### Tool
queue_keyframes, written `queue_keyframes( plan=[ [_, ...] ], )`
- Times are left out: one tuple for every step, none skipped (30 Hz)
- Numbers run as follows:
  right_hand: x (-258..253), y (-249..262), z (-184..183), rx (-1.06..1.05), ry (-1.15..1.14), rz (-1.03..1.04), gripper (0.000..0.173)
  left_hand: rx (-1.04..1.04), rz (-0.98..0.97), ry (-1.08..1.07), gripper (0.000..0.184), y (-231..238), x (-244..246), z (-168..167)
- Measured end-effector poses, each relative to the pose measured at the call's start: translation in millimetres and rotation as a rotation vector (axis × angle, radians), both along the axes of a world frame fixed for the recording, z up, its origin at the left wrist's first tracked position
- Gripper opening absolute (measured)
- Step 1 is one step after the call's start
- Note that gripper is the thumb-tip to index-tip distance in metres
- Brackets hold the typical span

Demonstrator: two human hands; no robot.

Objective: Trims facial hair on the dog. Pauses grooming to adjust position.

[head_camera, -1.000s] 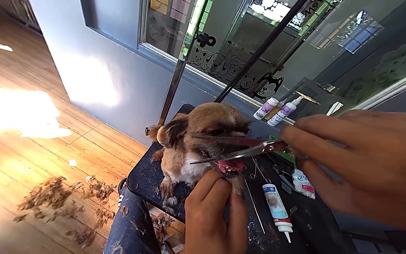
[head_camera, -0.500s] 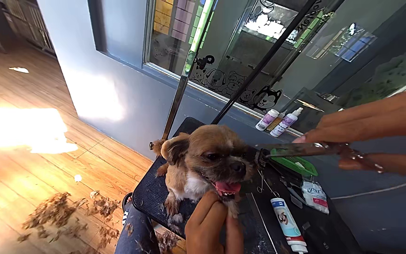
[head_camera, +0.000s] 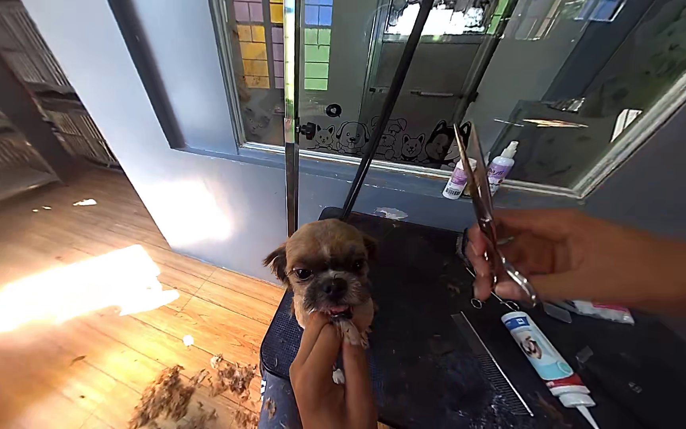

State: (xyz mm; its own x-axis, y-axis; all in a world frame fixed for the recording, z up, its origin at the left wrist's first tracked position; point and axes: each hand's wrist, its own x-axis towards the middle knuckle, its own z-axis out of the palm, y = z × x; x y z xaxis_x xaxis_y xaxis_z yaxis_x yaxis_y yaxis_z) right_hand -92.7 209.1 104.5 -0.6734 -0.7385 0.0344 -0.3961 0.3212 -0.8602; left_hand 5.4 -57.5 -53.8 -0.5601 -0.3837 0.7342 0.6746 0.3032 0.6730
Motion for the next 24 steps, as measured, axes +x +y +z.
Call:
queue_keyframes(
  plan=[
    [3,2,-13,-0.036,-0.035,-0.013,0.042,-0.003,-0.002,-0.004,0.031,1,1,-1],
    [6,3,-28,-0.069,-0.058,-0.021,0.042,-0.004,-0.011,-0.01,0.03,1,3,-2],
    [11,4,-42,-0.093,-0.071,-0.037,0.041,-0.009,-0.022,-0.023,0.03,2,4,-3],
    [16,3,-57,-0.108,-0.081,-0.059,0.04,-0.018,-0.027,-0.035,0.03,2,6,-2],
    [22,1,-71,-0.129,-0.096,-0.079,0.04,-0.032,-0.028,-0.045,0.031,2,7,-2],
    [27,-1,-86,-0.158,-0.109,-0.089,0.038,-0.046,-0.025,-0.05,0.031,2,8,-2],
    [32,-4,-101,-0.188,-0.115,-0.095,0.037,-0.06,-0.027,-0.052,0.03,2,8,-1],
    [36,-8,-115,-0.207,-0.126,-0.102,0.036,-0.072,-0.03,-0.056,0.03,2,8,-1],
    [41,-12,-128,-0.222,-0.141,-0.105,0.035,-0.082,-0.033,-0.061,0.029,3,8,-1],
    [45,-15,-140,-0.238,-0.156,-0.107,0.035,-0.092,-0.031,-0.064,0.029,4,8,0],
    [48,-18,-151,-0.25,-0.173,-0.109,0.035,-0.107,-0.023,-0.066,0.028,5,7,0],
    [51,-21,-162,-0.259,-0.201,-0.112,0.035,-0.13,-0.004,-0.068,0.027,5,6,0],
    [55,-24,-172,-0.267,-0.231,-0.114,0.036,-0.168,0.03,-0.073,0.027,3,6,1],
    [58,-26,-180,-0.276,-0.259,-0.116,0.036,-0.21,0.065,-0.074,0.026,0,5,3],
    [61,-27,-188,-0.281,-0.28,-0.121,0.036,-0.255,0.099,-0.073,0.026,-5,3,6],
    [64,-28,-196,-0.278,-0.293,-0.135,0.037,-0.298,0.134,-0.071,0.027,-11,1,9],
    [67,-28,-202,-0.264,-0.292,-0.162,0.038,-0.333,0.164,-0.07,0.028,-17,-1,13],
    [70,-26,-208,-0.23,-0.28,-0.206,0.04,-0.362,0.194,-0.074,0.03,-24,-2,17],
    [71,-24,-213,-0.174,-0.251,-0.267,0.042,-0.379,0.218,-0.084,0.03,-30,-3,22],
    [72,-21,-217,-0.102,-0.213,-0.338,0.045,-0.384,0.233,-0.085,0.031,-37,-5,27],
    [71,-17,-222,-0.023,-0.168,-0.415,0.049,-0.383,0.237,-0.077,0.032,-43,-7,32],
    [69,-12,-227,0.059,-0.114,-0.491,0.051,-0.38,0.241,-0.059,0.031,-50,-10,37],
    [66,-5,-233,0.146,-0.045,-0.561,0.053,-0.385,0.242,-0.039,0.03,-57,-13,41],
    [63,3,-239,0.236,0.032,-0.619,0.053,-0.394,0.24,-0.029,0.03,-65,-16,45]
  ],
)
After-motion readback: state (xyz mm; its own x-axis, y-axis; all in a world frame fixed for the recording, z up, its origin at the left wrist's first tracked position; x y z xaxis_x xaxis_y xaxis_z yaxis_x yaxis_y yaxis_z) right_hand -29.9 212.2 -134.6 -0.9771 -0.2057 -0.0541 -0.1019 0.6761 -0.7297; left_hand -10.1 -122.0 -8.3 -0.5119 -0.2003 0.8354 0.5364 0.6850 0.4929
